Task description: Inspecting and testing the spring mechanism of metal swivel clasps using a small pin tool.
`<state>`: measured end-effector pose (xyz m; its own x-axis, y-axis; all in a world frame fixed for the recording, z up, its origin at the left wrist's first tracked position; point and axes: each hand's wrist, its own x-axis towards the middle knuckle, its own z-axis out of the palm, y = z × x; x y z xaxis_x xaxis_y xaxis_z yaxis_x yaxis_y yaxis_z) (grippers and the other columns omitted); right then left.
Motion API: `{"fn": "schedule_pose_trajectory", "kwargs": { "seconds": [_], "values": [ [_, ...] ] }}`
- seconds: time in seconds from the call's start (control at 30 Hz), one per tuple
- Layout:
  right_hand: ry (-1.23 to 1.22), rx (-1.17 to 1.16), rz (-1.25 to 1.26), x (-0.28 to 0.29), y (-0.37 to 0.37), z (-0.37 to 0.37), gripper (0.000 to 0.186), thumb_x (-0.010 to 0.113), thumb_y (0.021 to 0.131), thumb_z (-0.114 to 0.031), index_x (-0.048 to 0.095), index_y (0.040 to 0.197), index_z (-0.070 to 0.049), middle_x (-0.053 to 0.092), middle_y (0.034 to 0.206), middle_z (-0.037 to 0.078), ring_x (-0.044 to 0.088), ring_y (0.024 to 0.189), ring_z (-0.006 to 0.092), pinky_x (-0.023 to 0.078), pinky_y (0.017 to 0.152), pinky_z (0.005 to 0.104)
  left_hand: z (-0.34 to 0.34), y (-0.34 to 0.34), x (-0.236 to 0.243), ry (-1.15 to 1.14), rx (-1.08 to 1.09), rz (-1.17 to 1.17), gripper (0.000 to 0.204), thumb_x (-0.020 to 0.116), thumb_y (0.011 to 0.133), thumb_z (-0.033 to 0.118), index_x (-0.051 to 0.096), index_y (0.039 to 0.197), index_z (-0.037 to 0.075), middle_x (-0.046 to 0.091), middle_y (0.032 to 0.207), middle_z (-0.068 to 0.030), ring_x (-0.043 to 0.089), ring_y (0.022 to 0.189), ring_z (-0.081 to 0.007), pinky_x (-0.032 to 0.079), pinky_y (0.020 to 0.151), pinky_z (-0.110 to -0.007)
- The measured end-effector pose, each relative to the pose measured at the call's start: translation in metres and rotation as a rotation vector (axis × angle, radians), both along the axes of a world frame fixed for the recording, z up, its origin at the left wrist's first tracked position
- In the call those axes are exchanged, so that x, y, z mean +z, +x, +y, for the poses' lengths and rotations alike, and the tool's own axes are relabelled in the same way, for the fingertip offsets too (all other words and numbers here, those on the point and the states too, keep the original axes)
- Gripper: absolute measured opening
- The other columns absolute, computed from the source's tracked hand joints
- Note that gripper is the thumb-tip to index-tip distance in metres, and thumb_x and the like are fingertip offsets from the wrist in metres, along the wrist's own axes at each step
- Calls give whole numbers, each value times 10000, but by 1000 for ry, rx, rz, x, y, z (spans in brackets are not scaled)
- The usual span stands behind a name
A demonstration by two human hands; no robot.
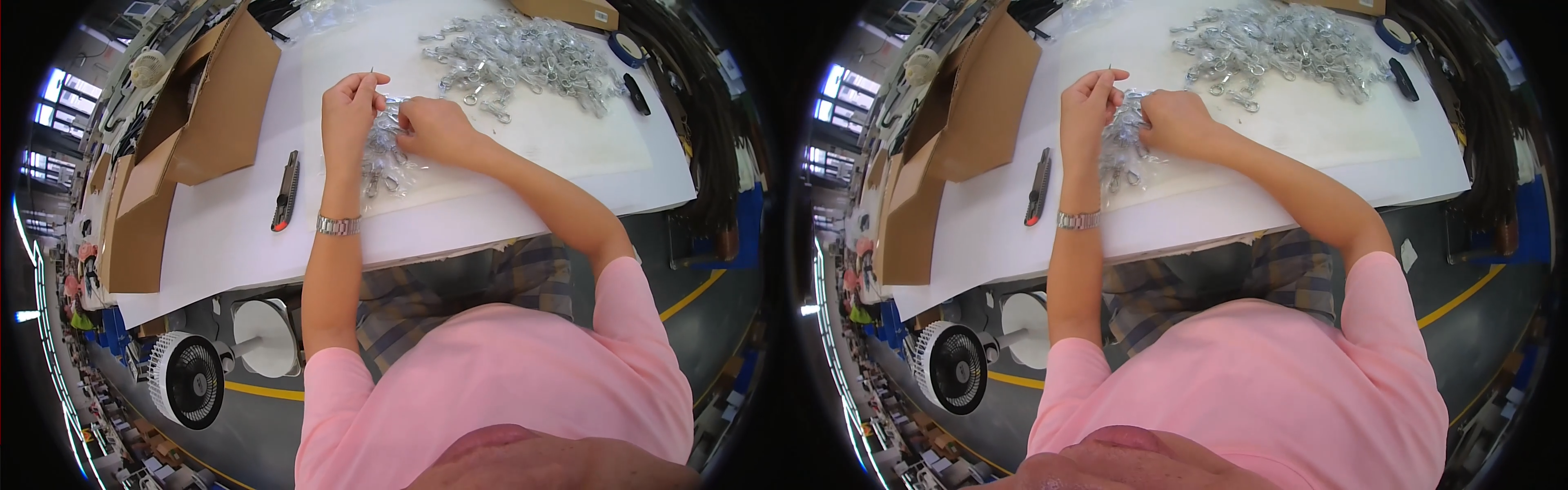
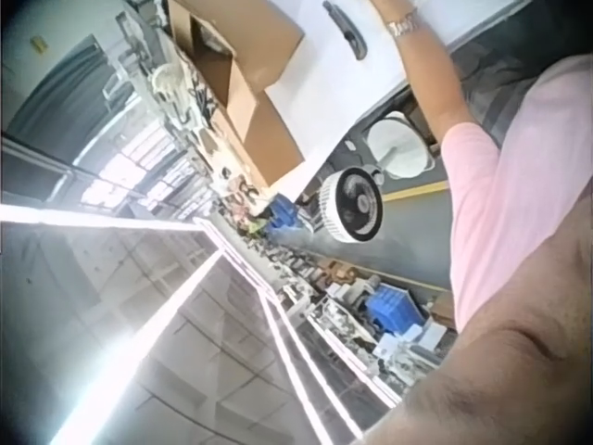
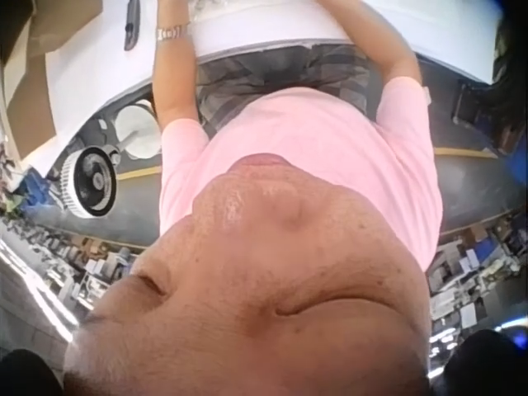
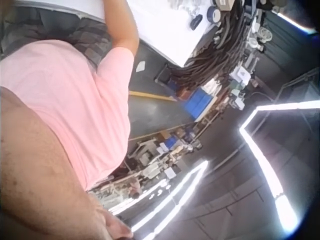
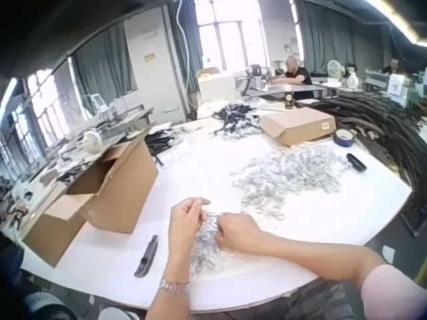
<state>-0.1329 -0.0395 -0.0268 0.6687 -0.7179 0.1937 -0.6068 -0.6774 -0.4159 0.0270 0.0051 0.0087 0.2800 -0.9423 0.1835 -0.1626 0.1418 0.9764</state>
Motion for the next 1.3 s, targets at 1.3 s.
{"fn": "schedule_pose_trajectory", "kwargs": {
  "seconds": [1.3],
  "values": [
    [1216, 246, -461, 33, -65, -30, 252, 658, 1002, -292, 697, 1039, -45, 758, 943, 105, 730, 790, 145, 600, 720, 298, 1, -29, -12, -343, -103, -530, 186, 656, 978, 179, 733, 950, 12, 682, 729, -52, 497, 514, -90, 395, 501, -286]
  ]
}}
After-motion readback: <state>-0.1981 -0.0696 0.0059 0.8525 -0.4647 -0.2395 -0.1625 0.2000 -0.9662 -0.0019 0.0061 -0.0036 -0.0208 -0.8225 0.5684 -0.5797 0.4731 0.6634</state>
